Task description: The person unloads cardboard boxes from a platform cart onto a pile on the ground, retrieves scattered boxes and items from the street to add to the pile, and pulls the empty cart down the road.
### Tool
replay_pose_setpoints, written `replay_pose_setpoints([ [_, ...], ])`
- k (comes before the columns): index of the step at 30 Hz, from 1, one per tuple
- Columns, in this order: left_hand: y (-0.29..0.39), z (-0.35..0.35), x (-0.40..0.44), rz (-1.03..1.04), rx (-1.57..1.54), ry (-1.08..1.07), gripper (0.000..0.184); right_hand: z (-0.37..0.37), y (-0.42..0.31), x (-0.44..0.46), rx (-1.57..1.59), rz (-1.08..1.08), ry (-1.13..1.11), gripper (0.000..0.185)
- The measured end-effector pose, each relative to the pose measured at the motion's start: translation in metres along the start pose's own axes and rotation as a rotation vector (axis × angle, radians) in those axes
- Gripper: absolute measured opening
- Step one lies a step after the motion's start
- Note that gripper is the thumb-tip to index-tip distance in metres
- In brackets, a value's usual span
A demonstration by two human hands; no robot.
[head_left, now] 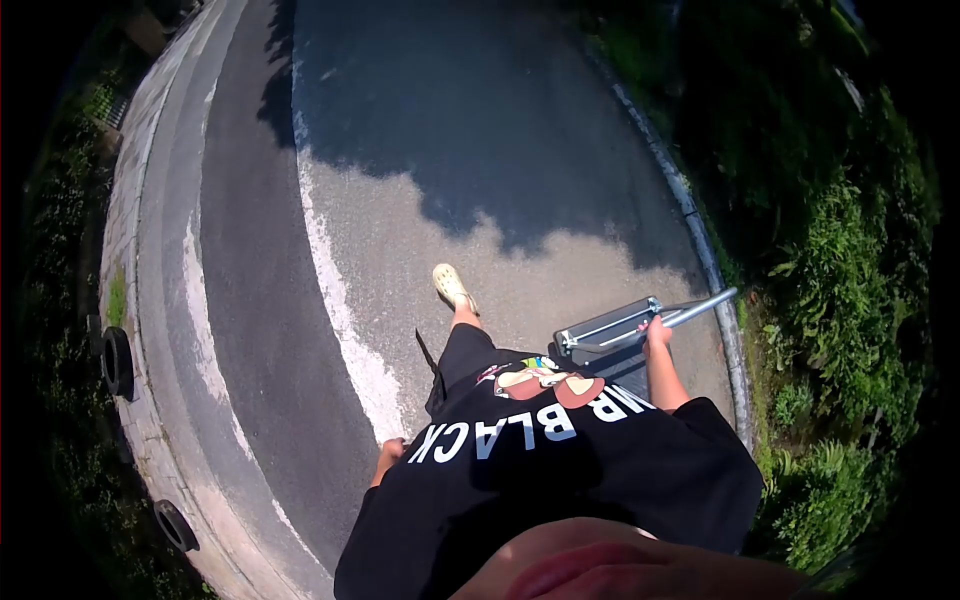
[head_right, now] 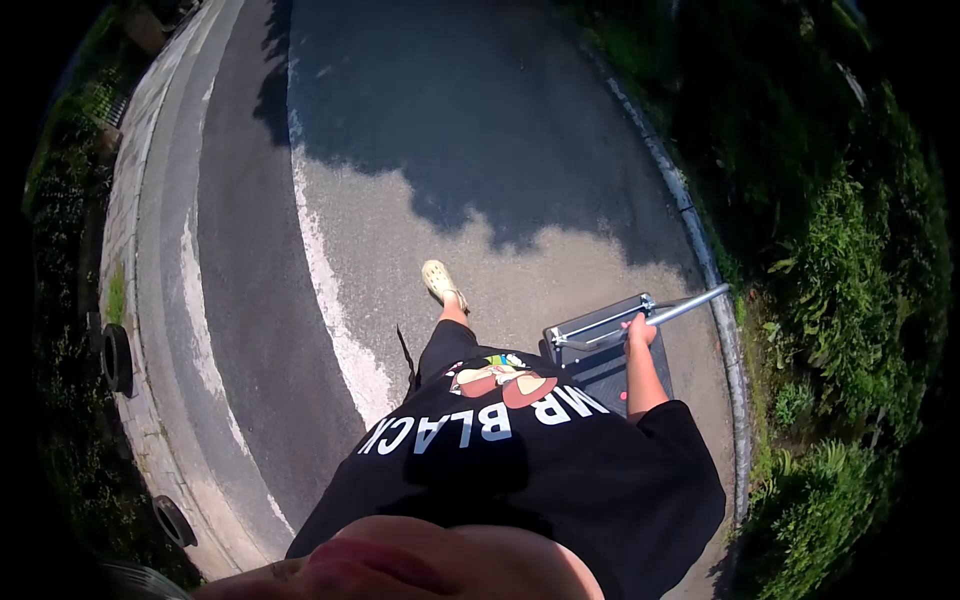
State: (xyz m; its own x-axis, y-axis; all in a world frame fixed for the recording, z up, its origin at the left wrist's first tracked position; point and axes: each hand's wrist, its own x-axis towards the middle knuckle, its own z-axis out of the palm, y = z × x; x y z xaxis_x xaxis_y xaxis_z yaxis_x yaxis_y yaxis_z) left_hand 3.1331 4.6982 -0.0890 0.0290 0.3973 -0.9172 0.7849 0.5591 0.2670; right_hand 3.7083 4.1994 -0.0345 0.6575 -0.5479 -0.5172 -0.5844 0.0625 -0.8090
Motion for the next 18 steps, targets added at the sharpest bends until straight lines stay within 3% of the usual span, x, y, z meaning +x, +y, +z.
replay_pose_setpoints([
  [3, 0.093, -0.02, 0.055, -0.056, 0.035, -0.014, 0.031, 0.109, -0.043, 0.002, -0.039, 0.003, 0.057, 0.028],
  [7, 0.291, -0.046, 0.139, 0.044, 0.202, -0.003, 0.031, 0.249, -0.101, 0.005, -0.07, -0.015, 0.06, 0.032],
  [9, 0.419, -0.045, 0.204, 0.263, 0.34, 0.076, 0.031, 0.317, -0.123, 0.013, -0.059, 0.022, 0.006, 0.03],
  [11, 0.573, -0.038, 0.24, 0.657, 0.394, 0.116, 0.035, 0.381, -0.146, 0.012, -0.152, -0.001, -0.132, 0.027],
  [13, 0.74, -0.012, 0.212, 1.011, 0.431, 0.107, 0.036, 0.451, -0.162, 0.014, -0.18, -0.027, -0.112, 0.029],
  [14, 0.818, 0.003, 0.195, 1.099, 0.464, 0.082, 0.039, 0.488, -0.17, 0.015, -0.232, -0.054, -0.135, 0.03],
  [15, 0.895, 0.022, 0.123, 1.067, 0.515, 0.072, 0.043, 0.522, -0.183, 0.016, -0.279, -0.089, -0.158, 0.032],
  [18, 1.051, 0.065, 0.107, 1.416, 0.664, 0.098, 0.055, 0.637, -0.242, -0.016, -0.205, -0.141, -0.186, 0.029],
])
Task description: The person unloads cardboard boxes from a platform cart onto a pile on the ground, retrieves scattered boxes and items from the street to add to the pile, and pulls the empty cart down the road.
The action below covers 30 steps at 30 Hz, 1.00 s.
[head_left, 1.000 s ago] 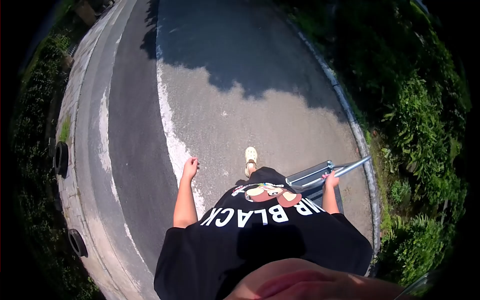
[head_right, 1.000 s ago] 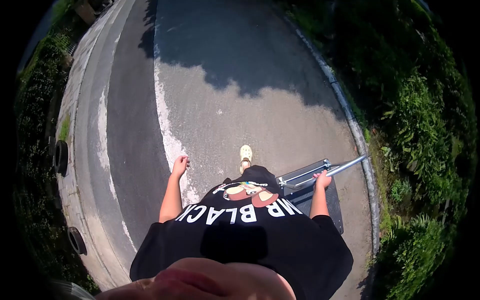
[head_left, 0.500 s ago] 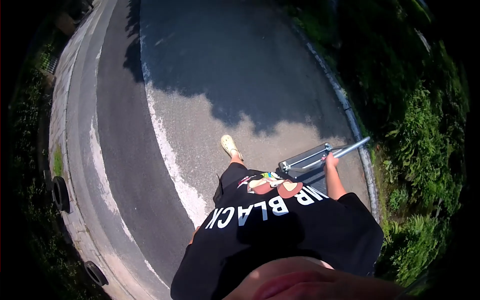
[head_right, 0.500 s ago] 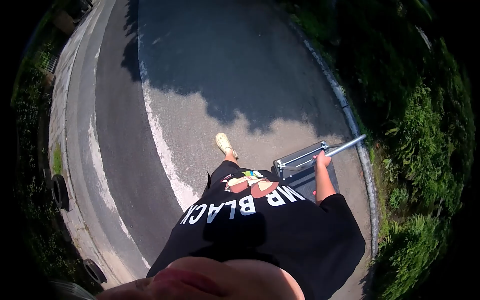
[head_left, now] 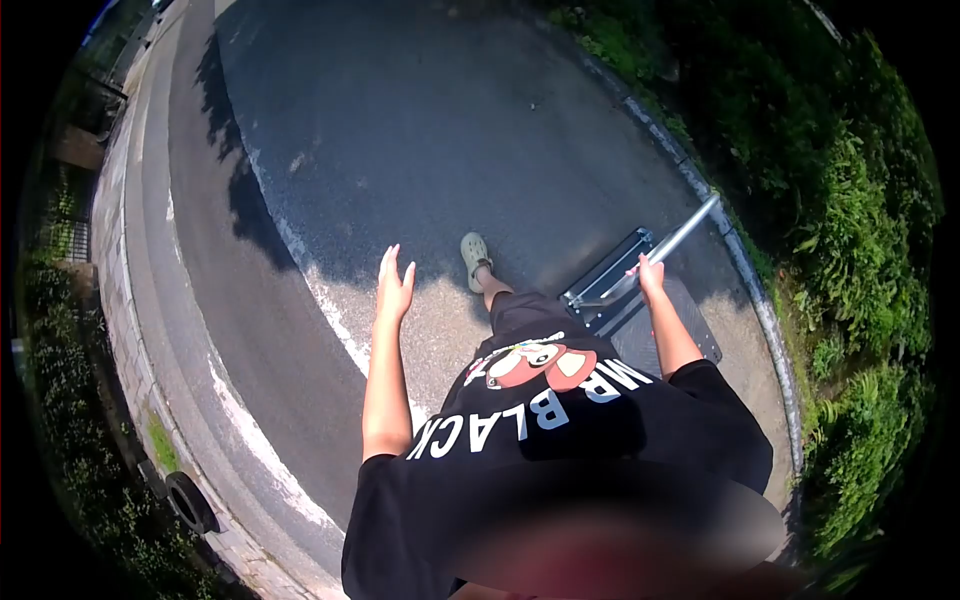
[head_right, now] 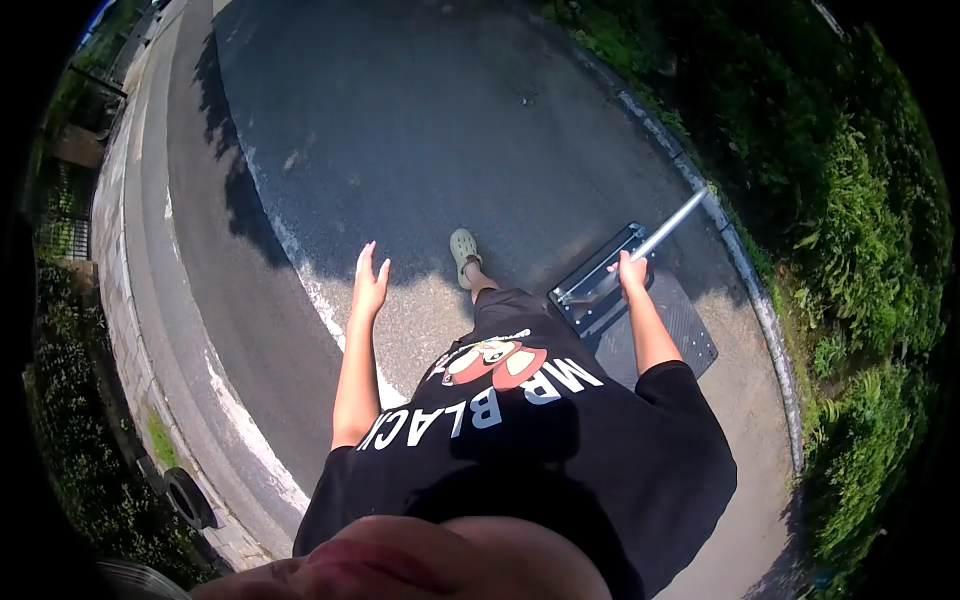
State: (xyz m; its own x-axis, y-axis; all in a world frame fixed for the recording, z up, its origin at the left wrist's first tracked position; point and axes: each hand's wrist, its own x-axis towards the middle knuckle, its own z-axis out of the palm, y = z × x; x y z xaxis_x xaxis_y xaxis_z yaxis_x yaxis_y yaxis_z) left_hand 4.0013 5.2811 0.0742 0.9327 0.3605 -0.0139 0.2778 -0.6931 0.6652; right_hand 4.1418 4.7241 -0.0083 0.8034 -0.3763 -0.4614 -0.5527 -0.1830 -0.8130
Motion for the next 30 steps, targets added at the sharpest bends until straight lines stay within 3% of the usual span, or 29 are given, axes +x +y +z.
replay_pose_setpoints([
  [3, 0.032, -0.028, 0.113, 0.158, 0.102, -0.039, 0.069, 0.096, -0.063, 0.027, 0.032, -0.088, -0.099, 0.024],
  [7, 0.034, -0.062, 0.235, 0.277, 0.179, -0.099, 0.081, 0.235, -0.159, 0.067, 0.174, 0.037, -0.12, 0.019],
  [11, 0.03, -0.12, 0.339, 0.34, 0.27, -0.081, 0.084, 0.365, -0.241, 0.119, 0.064, 0.071, -0.189, 0.023],
  [13, 0.014, -0.138, 0.403, 0.343, 0.272, -0.037, 0.085, 0.429, -0.284, 0.145, -0.046, 0.052, -0.272, 0.022],
  [15, -0.009, -0.157, 0.471, 0.35, 0.252, -0.06, 0.089, 0.502, -0.324, 0.163, 0.018, 0.119, -0.184, 0.024],
  [19, -0.071, -0.194, 0.607, 0.373, 0.275, -0.012, 0.094, 0.638, -0.394, 0.202, -0.062, 0.017, -0.194, 0.028],
  [25, -0.155, -0.276, 0.799, 0.307, 0.285, -0.065, 0.09, 0.838, -0.51, 0.275, -0.107, 0.049, -0.127, 0.035],
  [27, -0.18, -0.303, 0.864, 0.313, 0.211, -0.119, 0.089, 0.893, -0.554, 0.298, 0.352, 0.245, -0.206, 0.033],
  [30, -0.213, -0.337, 0.965, 0.303, 0.163, -0.115, 0.085, 0.974, -0.624, 0.355, 0.572, 0.189, -0.096, 0.031],
])
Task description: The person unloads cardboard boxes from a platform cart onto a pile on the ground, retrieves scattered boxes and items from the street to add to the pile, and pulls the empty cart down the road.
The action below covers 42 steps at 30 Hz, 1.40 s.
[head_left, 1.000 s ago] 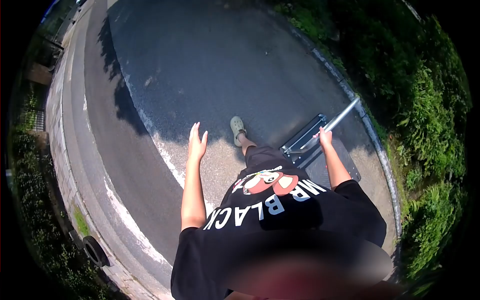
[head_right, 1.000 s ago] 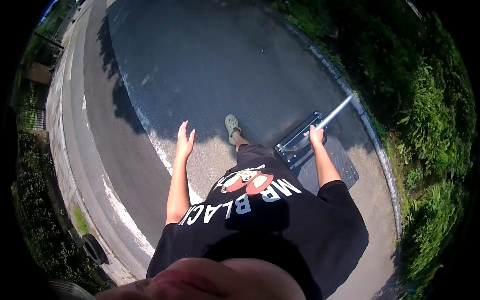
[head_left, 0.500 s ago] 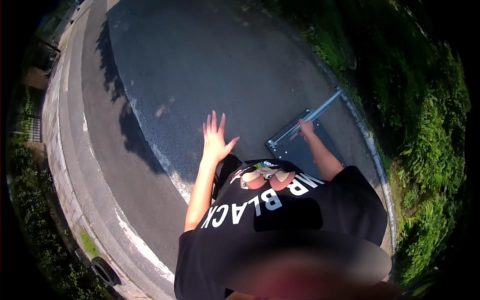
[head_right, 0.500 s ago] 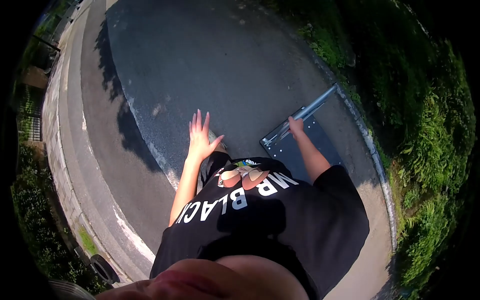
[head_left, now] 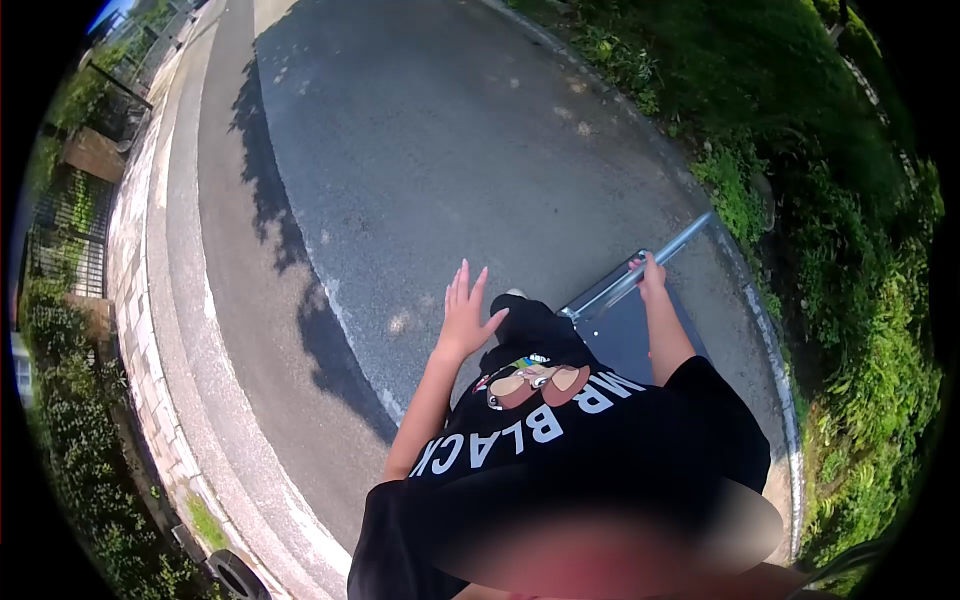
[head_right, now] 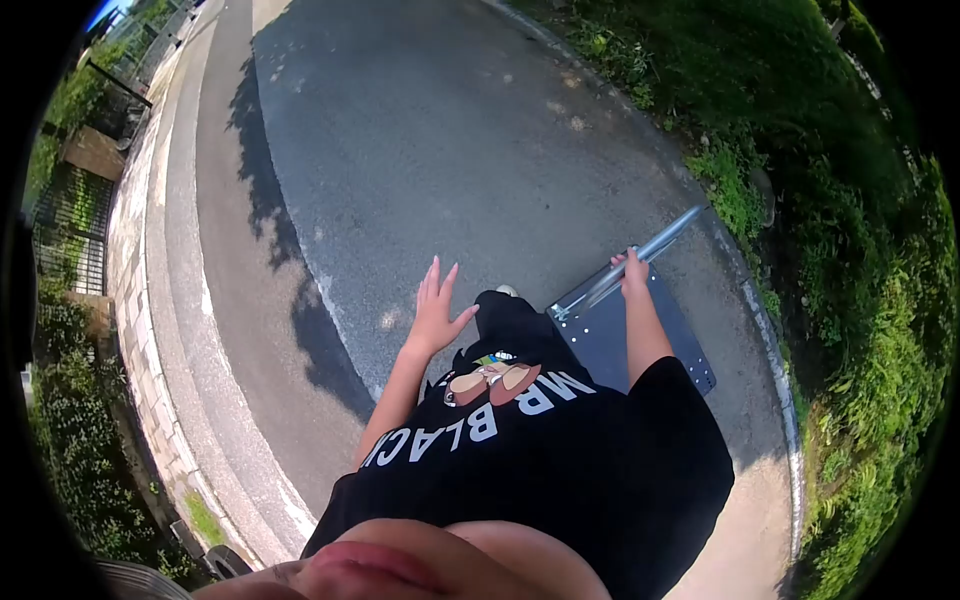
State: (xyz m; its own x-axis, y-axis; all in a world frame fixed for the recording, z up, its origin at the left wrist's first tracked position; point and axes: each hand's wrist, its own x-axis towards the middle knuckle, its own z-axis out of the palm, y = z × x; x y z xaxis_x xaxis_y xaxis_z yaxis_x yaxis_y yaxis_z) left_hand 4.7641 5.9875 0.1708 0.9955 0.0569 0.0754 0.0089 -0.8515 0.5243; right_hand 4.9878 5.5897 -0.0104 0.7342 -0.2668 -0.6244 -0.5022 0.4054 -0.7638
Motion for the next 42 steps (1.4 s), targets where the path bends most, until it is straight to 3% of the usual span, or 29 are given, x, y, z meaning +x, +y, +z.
replay_pose_setpoints([
  [2, -0.053, -0.021, 0.059, 0.02, -0.035, 0.019, 0.08, 0.074, 0.002, 0.054, 0.051, -0.002, 0.025, 0.032],
  [4, -0.106, -0.043, 0.112, 0.045, 0.024, -0.017, 0.079, 0.136, 0.015, 0.105, -0.245, -0.145, 0.182, 0.033],
  [7, -0.178, -0.08, 0.199, 0.068, 0.087, 0.006, 0.077, 0.262, -0.012, 0.093, -0.274, -0.234, 0.28, 0.034],
  [12, -0.282, -0.153, 0.322, -0.045, 0.066, 0.014, 0.075, 0.411, -0.016, 0.179, -0.284, -0.069, 0.111, 0.058],
  [20, -0.485, -0.223, 0.507, -0.148, -0.067, 0.125, 0.07, 0.721, -0.025, 0.245, -0.36, -0.129, 0.164, 0.051],
  [25, -0.62, -0.289, 0.625, -0.224, -0.185, 0.159, 0.069, 0.882, -0.022, 0.304, -0.236, -0.107, -0.005, 0.04],
  [26, -0.646, -0.308, 0.654, -0.19, -0.169, 0.172, 0.067, 0.916, -0.025, 0.316, -0.257, -0.035, -0.031, 0.047],
  [30, -0.728, -0.389, 0.785, -0.084, -0.092, 0.102, 0.063, 1.067, -0.032, 0.331, -0.477, -0.09, -0.028, 0.063],
  [38, -0.905, -0.482, 1.033, -0.013, -0.146, -0.023, 0.049, 1.361, -0.046, 0.379, -0.356, -0.161, -0.06, 0.082],
  [42, -1.001, -0.517, 1.146, -0.086, -0.181, -0.048, 0.047, 1.505, -0.068, 0.422, -0.319, -0.046, -0.086, 0.084],
])
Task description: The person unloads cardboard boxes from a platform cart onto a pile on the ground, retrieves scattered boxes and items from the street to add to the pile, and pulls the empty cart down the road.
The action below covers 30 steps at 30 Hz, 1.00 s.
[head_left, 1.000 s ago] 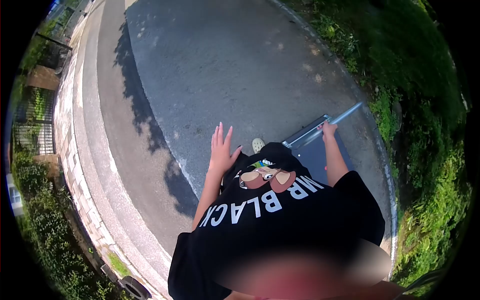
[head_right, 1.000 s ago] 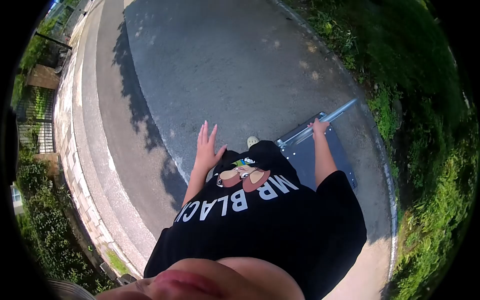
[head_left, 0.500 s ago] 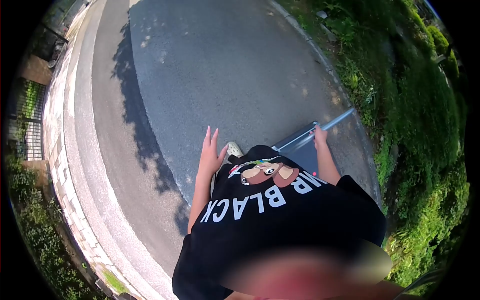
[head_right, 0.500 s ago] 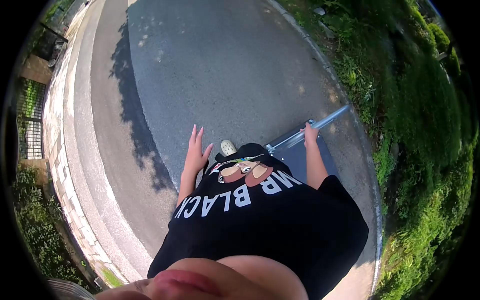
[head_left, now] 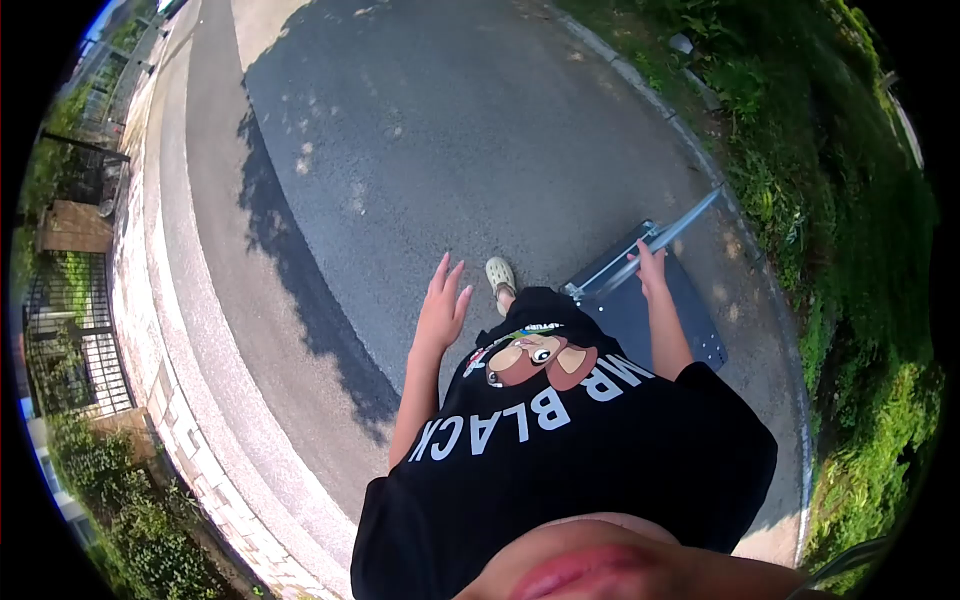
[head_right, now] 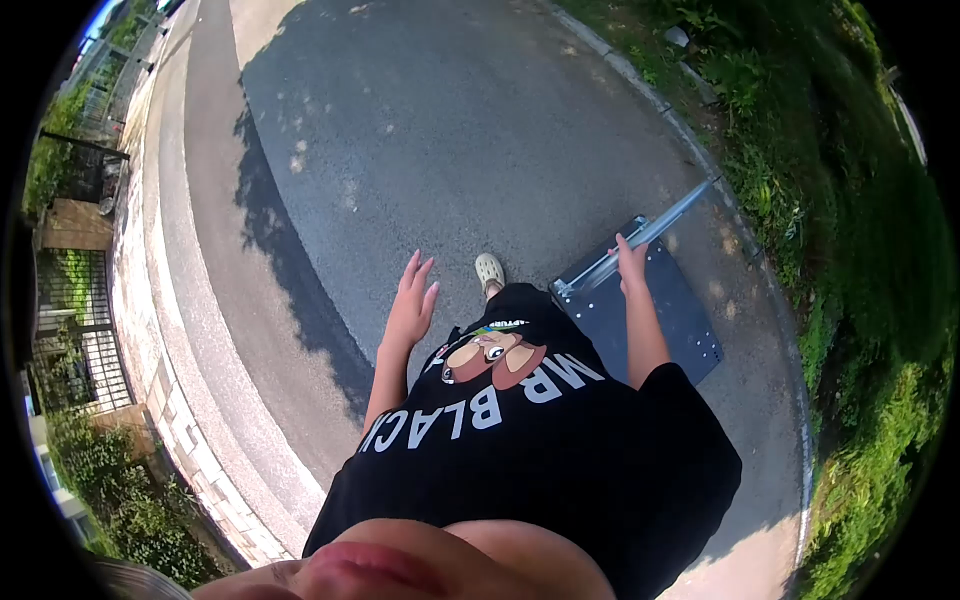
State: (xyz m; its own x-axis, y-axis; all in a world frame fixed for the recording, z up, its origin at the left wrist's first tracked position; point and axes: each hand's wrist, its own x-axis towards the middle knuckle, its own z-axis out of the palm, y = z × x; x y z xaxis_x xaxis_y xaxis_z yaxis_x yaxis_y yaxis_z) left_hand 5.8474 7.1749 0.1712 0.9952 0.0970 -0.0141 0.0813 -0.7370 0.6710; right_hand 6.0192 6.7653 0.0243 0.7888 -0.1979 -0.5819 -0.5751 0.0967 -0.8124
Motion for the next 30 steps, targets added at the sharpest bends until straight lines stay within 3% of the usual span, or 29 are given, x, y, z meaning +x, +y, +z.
replay_pose_setpoints([
  [1, -0.015, -0.019, 0.024, -0.011, 0.004, 0.003, 0.046, 0.034, -0.018, 0.018, 0.01, 0.001, -0.005, 0.084],
  [3, -0.052, -0.059, 0.065, -0.041, 0.009, -0.008, 0.044, 0.094, -0.044, 0.045, -0.05, 0.048, 0.018, 0.058],
  [5, -0.082, -0.1, 0.113, -0.092, -0.055, 0.037, 0.042, 0.149, -0.063, 0.086, -0.029, 0.034, -0.021, 0.058],
  [7, -0.126, -0.129, 0.156, -0.094, -0.028, 0.101, 0.04, 0.202, -0.087, 0.129, -0.035, 0.043, -0.095, 0.079],
  [10, -0.191, -0.168, 0.229, -0.236, -0.12, 0.147, 0.038, 0.293, -0.132, 0.178, -0.098, 0.03, -0.124, 0.069],
  [15, -0.314, -0.224, 0.367, -0.259, -0.161, 0.172, 0.038, 0.459, -0.196, 0.255, -0.077, 0.034, -0.117, 0.06],
  [19, -0.377, -0.305, 0.494, -0.202, -0.119, 0.17, 0.037, 0.59, -0.229, 0.341, -0.057, 0.05, -0.075, 0.073],
  [20, -0.393, -0.324, 0.531, -0.148, -0.093, 0.126, 0.036, 0.629, -0.25, 0.352, -0.102, 0.076, -0.047, 0.053],
  [25, -0.44, -0.421, 0.706, -0.005, -0.004, -0.055, 0.035, 0.782, -0.317, 0.43, -0.141, 0.061, -0.102, 0.045],
  [30, -0.523, -0.486, 0.884, 0.084, 0.025, -0.068, 0.034, 0.925, -0.379, 0.508, -0.06, 0.022, -0.215, 0.03],
])
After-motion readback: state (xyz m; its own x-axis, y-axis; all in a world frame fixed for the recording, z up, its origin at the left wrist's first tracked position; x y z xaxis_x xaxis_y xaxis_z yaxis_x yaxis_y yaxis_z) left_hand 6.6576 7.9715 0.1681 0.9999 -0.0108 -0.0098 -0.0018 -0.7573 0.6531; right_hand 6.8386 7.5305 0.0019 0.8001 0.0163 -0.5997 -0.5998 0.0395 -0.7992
